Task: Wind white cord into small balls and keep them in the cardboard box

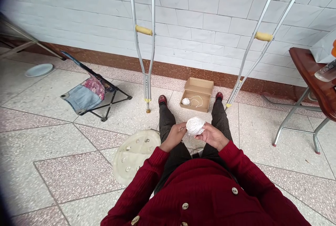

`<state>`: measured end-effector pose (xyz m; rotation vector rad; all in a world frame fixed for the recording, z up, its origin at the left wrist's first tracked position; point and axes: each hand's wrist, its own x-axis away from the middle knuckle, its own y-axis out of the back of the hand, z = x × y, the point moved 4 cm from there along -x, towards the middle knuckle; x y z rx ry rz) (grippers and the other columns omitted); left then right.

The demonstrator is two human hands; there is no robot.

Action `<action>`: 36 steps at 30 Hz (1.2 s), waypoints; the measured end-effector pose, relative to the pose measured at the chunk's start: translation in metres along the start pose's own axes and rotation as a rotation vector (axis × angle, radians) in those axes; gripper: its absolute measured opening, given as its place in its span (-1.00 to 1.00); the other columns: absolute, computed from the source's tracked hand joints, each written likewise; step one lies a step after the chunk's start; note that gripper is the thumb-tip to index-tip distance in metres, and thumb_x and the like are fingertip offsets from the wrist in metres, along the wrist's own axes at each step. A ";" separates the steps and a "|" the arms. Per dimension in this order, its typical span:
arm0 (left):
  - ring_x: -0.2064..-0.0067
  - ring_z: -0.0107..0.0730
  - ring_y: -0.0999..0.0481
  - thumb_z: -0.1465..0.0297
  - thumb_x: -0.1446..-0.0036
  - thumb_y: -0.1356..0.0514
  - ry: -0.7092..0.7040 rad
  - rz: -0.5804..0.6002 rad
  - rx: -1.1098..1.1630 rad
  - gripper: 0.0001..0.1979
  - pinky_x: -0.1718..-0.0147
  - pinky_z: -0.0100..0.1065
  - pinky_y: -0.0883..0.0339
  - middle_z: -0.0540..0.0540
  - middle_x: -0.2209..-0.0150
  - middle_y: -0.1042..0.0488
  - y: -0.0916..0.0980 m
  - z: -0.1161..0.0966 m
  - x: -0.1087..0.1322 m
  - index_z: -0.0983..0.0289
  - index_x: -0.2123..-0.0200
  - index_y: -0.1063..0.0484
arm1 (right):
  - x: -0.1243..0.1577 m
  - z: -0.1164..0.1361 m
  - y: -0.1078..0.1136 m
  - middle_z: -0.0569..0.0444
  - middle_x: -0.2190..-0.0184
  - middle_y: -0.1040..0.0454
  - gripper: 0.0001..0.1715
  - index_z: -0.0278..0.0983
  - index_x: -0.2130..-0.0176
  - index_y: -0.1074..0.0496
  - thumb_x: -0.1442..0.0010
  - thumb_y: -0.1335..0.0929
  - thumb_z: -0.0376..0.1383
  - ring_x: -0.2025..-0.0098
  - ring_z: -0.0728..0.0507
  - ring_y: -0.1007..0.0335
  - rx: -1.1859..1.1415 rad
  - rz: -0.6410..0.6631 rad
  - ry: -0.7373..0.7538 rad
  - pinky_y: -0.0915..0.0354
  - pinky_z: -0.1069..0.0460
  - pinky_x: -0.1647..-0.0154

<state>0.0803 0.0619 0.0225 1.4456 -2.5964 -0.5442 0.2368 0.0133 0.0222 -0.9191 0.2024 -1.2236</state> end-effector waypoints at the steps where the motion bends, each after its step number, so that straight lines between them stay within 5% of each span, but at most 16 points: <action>1: 0.16 -0.25 -0.52 0.36 -0.22 -0.03 -0.008 0.000 0.032 -0.68 0.10 -0.30 -0.34 0.09 0.19 -0.59 0.001 0.000 -0.001 0.31 0.19 -0.56 | -0.001 -0.001 0.001 -0.01 0.28 -0.54 -0.59 -0.30 0.09 -0.37 -0.05 -0.39 -0.20 0.34 -0.08 -0.45 -0.026 0.007 -0.018 -0.37 0.05 0.34; 6: -0.02 -0.17 -0.47 0.24 -0.21 -0.08 0.025 -0.045 0.134 -0.67 -0.07 -0.19 -0.27 0.12 0.06 -0.55 0.000 0.010 -0.003 0.29 0.18 -0.57 | -0.001 -0.005 0.002 0.02 0.33 -0.51 -0.54 -0.28 0.06 -0.33 -0.09 -0.34 -0.10 0.42 -0.05 -0.38 -0.110 0.000 -0.083 -0.30 0.08 0.43; 12: 0.06 -0.24 -0.50 0.20 -0.21 -0.08 0.087 -0.015 0.105 -0.66 -0.03 -0.24 -0.29 0.10 0.10 -0.56 -0.012 0.029 0.004 0.29 0.34 -0.57 | -0.008 -0.003 0.017 0.00 0.31 -0.52 -0.59 -0.30 0.08 -0.34 -0.08 -0.36 -0.18 0.43 -0.05 -0.39 -0.024 -0.065 -0.065 -0.27 0.08 0.42; 19: -0.04 -0.22 -0.45 0.26 -0.17 -0.11 0.122 -0.139 -0.107 -0.73 -0.09 -0.19 -0.22 0.15 0.01 -0.50 0.007 0.055 0.015 0.26 0.34 -0.57 | -0.003 -0.017 0.038 0.05 0.35 -0.52 -0.65 -0.27 0.15 -0.37 -0.05 -0.38 -0.20 0.42 -0.04 -0.38 -0.051 -0.153 -0.175 -0.25 0.10 0.44; 22: 0.06 -0.25 -0.49 0.25 -0.18 -0.10 0.123 -0.116 -0.096 -0.71 0.00 -0.25 -0.29 0.12 0.13 -0.56 0.003 0.054 0.015 0.27 0.36 -0.57 | -0.001 -0.024 0.033 0.04 0.32 -0.52 -0.63 -0.26 0.12 -0.37 -0.06 -0.37 -0.17 0.40 -0.05 -0.38 -0.077 -0.098 -0.205 -0.24 0.09 0.46; 29: 0.49 -0.44 -0.36 0.18 -0.20 -0.03 0.225 0.129 -0.050 -0.58 0.41 -0.44 -0.25 -0.01 0.58 -0.45 -0.042 0.042 0.024 0.32 0.49 -0.53 | -0.014 -0.015 0.040 0.06 0.38 -0.50 -0.63 -0.25 0.13 -0.36 -0.10 -0.35 -0.12 0.51 -0.01 -0.32 -0.063 -0.145 -0.102 -0.23 0.11 0.48; 36: 0.20 -0.32 -0.48 0.17 -0.14 -0.12 0.214 0.017 0.089 -0.65 0.14 -0.33 -0.30 0.11 0.23 -0.57 -0.041 0.051 0.024 0.30 0.45 -0.54 | -0.019 -0.017 0.053 0.06 0.36 -0.49 -0.54 -0.25 0.08 -0.33 -0.13 -0.33 -0.01 0.54 0.02 -0.27 -0.164 -0.111 -0.133 -0.19 0.15 0.58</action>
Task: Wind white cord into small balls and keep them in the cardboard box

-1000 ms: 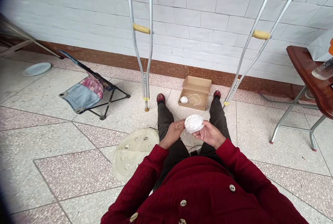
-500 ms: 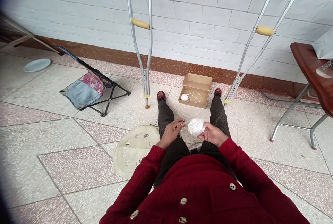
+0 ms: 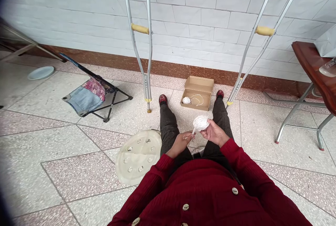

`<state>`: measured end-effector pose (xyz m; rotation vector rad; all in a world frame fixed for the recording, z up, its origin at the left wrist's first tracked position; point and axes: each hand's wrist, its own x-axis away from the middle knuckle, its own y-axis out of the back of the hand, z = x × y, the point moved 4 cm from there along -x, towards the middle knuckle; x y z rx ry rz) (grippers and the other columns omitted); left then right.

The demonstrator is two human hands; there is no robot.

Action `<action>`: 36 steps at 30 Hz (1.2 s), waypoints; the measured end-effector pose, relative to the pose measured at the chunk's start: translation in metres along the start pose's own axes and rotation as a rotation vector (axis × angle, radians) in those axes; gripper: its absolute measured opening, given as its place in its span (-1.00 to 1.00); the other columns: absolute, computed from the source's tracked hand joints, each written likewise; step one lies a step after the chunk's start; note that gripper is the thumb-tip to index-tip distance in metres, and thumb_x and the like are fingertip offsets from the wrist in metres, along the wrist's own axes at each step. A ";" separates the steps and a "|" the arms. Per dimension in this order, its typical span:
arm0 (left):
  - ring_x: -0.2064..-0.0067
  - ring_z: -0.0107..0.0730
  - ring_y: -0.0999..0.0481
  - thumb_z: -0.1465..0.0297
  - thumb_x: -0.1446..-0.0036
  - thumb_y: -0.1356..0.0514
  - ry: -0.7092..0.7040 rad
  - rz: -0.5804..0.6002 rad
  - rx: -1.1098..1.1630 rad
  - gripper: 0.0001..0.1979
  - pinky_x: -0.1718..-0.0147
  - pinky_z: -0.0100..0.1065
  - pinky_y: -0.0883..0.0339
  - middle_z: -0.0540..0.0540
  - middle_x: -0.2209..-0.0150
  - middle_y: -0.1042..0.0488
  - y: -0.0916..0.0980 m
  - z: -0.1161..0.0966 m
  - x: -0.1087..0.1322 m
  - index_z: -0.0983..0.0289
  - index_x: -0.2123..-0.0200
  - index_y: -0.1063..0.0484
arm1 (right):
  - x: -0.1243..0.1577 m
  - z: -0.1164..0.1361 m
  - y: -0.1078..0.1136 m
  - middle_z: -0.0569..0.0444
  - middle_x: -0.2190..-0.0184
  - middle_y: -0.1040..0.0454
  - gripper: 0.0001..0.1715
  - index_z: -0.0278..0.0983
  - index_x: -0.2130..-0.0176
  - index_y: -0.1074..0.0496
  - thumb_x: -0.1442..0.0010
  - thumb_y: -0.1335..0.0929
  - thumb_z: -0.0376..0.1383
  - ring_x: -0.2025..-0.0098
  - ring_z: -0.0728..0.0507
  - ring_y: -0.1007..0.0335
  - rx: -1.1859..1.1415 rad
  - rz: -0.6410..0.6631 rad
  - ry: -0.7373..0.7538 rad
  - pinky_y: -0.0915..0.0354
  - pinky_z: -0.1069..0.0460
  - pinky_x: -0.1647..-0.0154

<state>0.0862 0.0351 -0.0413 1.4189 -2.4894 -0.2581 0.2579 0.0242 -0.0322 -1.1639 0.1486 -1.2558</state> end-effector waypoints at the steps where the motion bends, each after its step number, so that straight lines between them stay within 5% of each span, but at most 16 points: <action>1: 0.21 -0.32 -0.48 0.17 -0.14 -0.12 0.003 -0.001 -0.006 -0.65 0.14 -0.34 -0.30 0.09 0.25 -0.57 0.001 0.001 -0.004 0.30 0.45 -0.54 | -0.003 0.001 0.002 0.06 0.38 -0.48 -0.52 -0.26 0.10 -0.33 -0.13 -0.33 0.01 0.54 0.02 -0.26 0.007 -0.002 -0.007 -0.20 0.15 0.58; 6: 0.45 -0.42 -0.39 0.19 -0.12 -0.12 0.127 0.030 -0.006 -0.64 0.37 -0.40 -0.26 0.01 0.54 -0.50 -0.001 0.006 -0.038 0.33 0.46 -0.56 | -0.030 0.023 0.013 0.04 0.47 -0.46 -0.46 -0.30 0.18 -0.35 -0.18 -0.27 0.11 0.57 0.02 -0.25 -0.018 -0.042 -0.024 -0.21 0.16 0.60; 11: 0.49 -0.46 -0.37 0.28 -0.10 -0.13 0.207 -0.016 0.094 -0.69 0.41 -0.44 -0.25 0.05 0.55 -0.51 -0.002 0.005 -0.095 0.36 0.52 -0.52 | -0.068 0.067 0.021 -0.05 0.43 -0.50 -0.37 -0.36 0.23 -0.38 -0.23 -0.19 0.15 0.53 0.00 -0.34 -0.047 -0.125 0.016 -0.31 0.13 0.57; 14: 0.48 -0.46 -0.41 0.36 -0.08 -0.13 0.261 -0.055 0.108 -0.76 0.40 -0.44 -0.27 0.07 0.54 -0.52 0.000 0.011 -0.131 0.37 0.51 -0.51 | -0.087 0.087 0.025 -0.11 0.31 -0.54 -0.49 -0.37 0.24 -0.40 -0.28 -0.22 0.03 0.44 -0.02 -0.44 0.035 -0.210 0.102 -0.35 0.14 0.51; 19: 0.55 -0.44 -0.40 0.43 0.03 -0.21 0.382 -0.106 0.117 -0.81 0.46 -0.42 -0.26 0.05 0.64 -0.46 0.006 0.037 -0.161 0.34 0.64 -0.44 | -0.092 0.062 0.030 0.00 0.30 -0.57 -0.83 -0.31 0.17 -0.46 -0.24 -0.34 -0.29 0.45 0.02 -0.45 0.139 -0.262 0.165 -0.33 0.16 0.49; 27: 0.53 -0.43 -0.42 0.32 0.02 -0.21 0.439 -0.057 0.194 -0.79 0.42 -0.40 -0.31 0.08 0.60 -0.50 -0.001 0.060 -0.126 0.34 0.57 -0.46 | -0.053 -0.046 0.059 0.02 0.42 -0.53 -0.87 -0.34 0.27 -0.48 -0.12 -0.42 -0.34 0.53 0.04 -0.41 0.128 -0.368 -0.060 -0.30 0.16 0.52; 36: 0.47 -0.41 -0.42 0.17 -0.01 -0.19 0.375 0.072 0.245 -0.66 0.33 -0.37 -0.29 0.07 0.59 -0.50 -0.030 0.052 -0.046 0.36 0.53 -0.50 | -0.065 -0.058 0.066 0.06 0.55 -0.44 -0.60 -0.33 0.39 -0.42 -0.21 -0.33 -0.04 0.52 -0.03 -0.39 0.158 -0.380 -0.184 -0.34 0.06 0.39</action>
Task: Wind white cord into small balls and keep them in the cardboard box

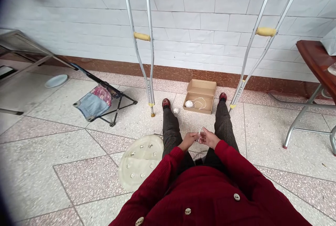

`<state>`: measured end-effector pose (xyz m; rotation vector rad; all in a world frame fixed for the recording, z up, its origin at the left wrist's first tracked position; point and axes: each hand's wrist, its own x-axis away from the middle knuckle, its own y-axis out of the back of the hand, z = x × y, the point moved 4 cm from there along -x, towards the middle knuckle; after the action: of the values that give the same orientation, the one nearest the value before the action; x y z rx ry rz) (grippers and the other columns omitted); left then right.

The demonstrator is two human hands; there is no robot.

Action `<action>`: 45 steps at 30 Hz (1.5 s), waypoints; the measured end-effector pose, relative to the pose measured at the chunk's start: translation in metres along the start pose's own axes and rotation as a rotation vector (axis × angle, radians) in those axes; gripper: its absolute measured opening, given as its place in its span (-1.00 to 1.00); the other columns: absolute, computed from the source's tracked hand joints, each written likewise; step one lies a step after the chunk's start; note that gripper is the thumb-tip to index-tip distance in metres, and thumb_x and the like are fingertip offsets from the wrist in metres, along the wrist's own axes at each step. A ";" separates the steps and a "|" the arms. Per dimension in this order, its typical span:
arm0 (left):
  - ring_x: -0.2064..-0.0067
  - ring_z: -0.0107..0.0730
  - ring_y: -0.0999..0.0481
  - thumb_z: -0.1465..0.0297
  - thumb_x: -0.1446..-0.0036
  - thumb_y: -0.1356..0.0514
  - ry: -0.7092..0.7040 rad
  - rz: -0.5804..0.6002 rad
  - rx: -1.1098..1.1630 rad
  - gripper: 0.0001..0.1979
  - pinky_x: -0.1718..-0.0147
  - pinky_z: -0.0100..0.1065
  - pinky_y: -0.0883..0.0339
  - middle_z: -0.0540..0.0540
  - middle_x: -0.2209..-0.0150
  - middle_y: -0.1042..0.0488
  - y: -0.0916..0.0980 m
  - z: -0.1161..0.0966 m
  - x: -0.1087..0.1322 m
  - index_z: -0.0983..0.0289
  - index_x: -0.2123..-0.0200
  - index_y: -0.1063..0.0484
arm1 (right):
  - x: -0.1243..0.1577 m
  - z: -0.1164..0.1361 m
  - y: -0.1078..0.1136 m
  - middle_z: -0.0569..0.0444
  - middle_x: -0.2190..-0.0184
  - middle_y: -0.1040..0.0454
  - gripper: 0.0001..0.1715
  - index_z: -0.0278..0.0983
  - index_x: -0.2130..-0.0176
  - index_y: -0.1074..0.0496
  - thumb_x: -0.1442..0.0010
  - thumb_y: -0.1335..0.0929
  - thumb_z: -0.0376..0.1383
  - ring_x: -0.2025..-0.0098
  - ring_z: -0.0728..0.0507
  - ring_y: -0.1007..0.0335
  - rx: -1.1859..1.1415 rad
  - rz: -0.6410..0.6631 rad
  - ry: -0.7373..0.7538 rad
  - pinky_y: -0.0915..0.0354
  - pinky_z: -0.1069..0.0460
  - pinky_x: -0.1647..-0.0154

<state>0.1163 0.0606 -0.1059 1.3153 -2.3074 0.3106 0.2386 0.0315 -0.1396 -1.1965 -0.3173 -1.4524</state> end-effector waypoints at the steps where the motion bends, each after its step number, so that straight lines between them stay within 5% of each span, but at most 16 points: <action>1: 0.48 -0.41 -0.42 0.17 0.00 -0.19 -0.002 0.006 -0.006 -0.66 0.33 -0.37 -0.28 0.06 0.61 -0.49 -0.002 0.004 0.008 0.35 0.57 -0.49 | -0.001 -0.001 -0.002 0.04 0.54 -0.45 -0.61 -0.34 0.37 -0.43 -0.21 -0.33 -0.05 0.53 -0.04 -0.39 0.009 0.006 -0.007 -0.34 0.06 0.40; 6: 0.53 -0.43 -0.37 0.19 0.04 -0.21 0.000 0.048 -0.024 -0.67 0.37 -0.38 -0.25 0.05 0.64 -0.48 -0.008 0.023 0.038 0.35 0.63 -0.48 | -0.001 -0.013 -0.014 0.03 0.44 -0.51 -0.80 -0.31 0.40 -0.44 -0.16 -0.38 -0.23 0.41 -0.04 -0.45 0.023 -0.004 0.063 -0.33 0.08 0.33; 11: 0.53 -0.44 -0.34 0.11 0.03 -0.19 -0.030 0.031 0.007 -0.61 0.40 -0.39 -0.21 0.08 0.62 -0.49 -0.008 0.025 0.044 0.36 0.58 -0.49 | 0.011 -0.012 -0.021 0.03 0.42 -0.52 -0.86 -0.31 0.43 -0.45 -0.09 -0.42 -0.27 0.41 -0.04 -0.45 0.048 0.000 0.173 -0.33 0.10 0.38; 22: 0.46 -0.40 -0.39 -0.05 0.08 -0.23 -0.101 0.058 0.212 -0.46 0.35 -0.36 -0.24 0.15 0.56 -0.51 -0.024 0.010 0.045 0.40 0.47 -0.51 | 0.043 -0.016 -0.016 0.06 0.54 -0.47 -0.72 -0.34 0.43 -0.48 0.08 -0.49 -0.18 0.68 0.04 -0.16 0.119 0.032 0.308 -0.10 0.09 0.72; 30: 0.43 -0.35 -0.49 -0.04 -0.04 -0.07 -0.021 0.096 -0.050 -0.44 0.33 -0.34 -0.33 0.18 0.48 -0.54 -0.021 0.031 0.044 0.39 0.46 -0.49 | 0.039 -0.004 -0.002 0.10 0.57 -0.43 -0.60 -0.28 0.40 -0.41 0.07 -0.47 -0.03 0.46 -0.07 -0.42 0.056 -0.135 0.423 -0.27 0.07 0.44; 33: 0.42 -0.35 -0.49 0.11 -0.05 -0.11 -0.023 0.073 -0.177 -0.58 0.32 -0.36 -0.33 0.11 0.51 -0.52 -0.001 0.035 0.035 0.37 0.52 -0.48 | 0.039 0.009 0.004 0.17 0.64 -0.32 -0.58 -0.29 0.40 -0.42 0.09 -0.49 -0.02 0.52 -0.06 -0.36 0.064 -0.187 0.461 -0.24 0.05 0.47; 36: 0.39 -0.38 -0.47 0.25 -0.07 -0.11 -0.037 -0.006 -0.317 -0.70 0.30 -0.40 -0.30 0.04 0.52 -0.49 0.039 0.027 0.010 0.33 0.54 -0.47 | 0.033 0.015 0.005 0.20 0.66 -0.28 -0.59 -0.30 0.40 -0.44 0.06 -0.47 -0.02 0.57 -0.02 -0.29 0.163 -0.159 0.454 -0.20 0.05 0.49; 41: 0.24 -0.31 -0.49 0.38 -0.15 -0.06 0.003 -0.186 -0.556 -0.77 0.17 -0.38 -0.27 0.05 0.40 -0.51 0.126 0.003 -0.065 0.28 0.39 -0.51 | 0.007 0.004 0.001 0.20 0.67 -0.27 -0.60 -0.29 0.43 -0.44 0.03 -0.43 0.00 0.58 -0.02 -0.26 0.265 -0.155 0.380 -0.18 0.06 0.50; 45: 0.05 -0.19 -0.47 0.47 -0.14 -0.07 0.123 -0.270 -0.719 -0.80 0.06 -0.32 -0.24 0.18 0.21 -0.54 0.184 0.004 -0.126 0.29 0.26 -0.51 | -0.019 -0.011 -0.009 0.20 0.68 -0.26 -0.60 -0.27 0.46 -0.43 0.05 -0.43 0.01 0.60 -0.02 -0.25 0.297 -0.114 0.278 -0.16 0.06 0.52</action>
<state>0.0126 0.2485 -0.1657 1.1521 -1.8312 -0.4739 0.2215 0.0366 -0.1559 -0.7385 -0.3979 -1.5848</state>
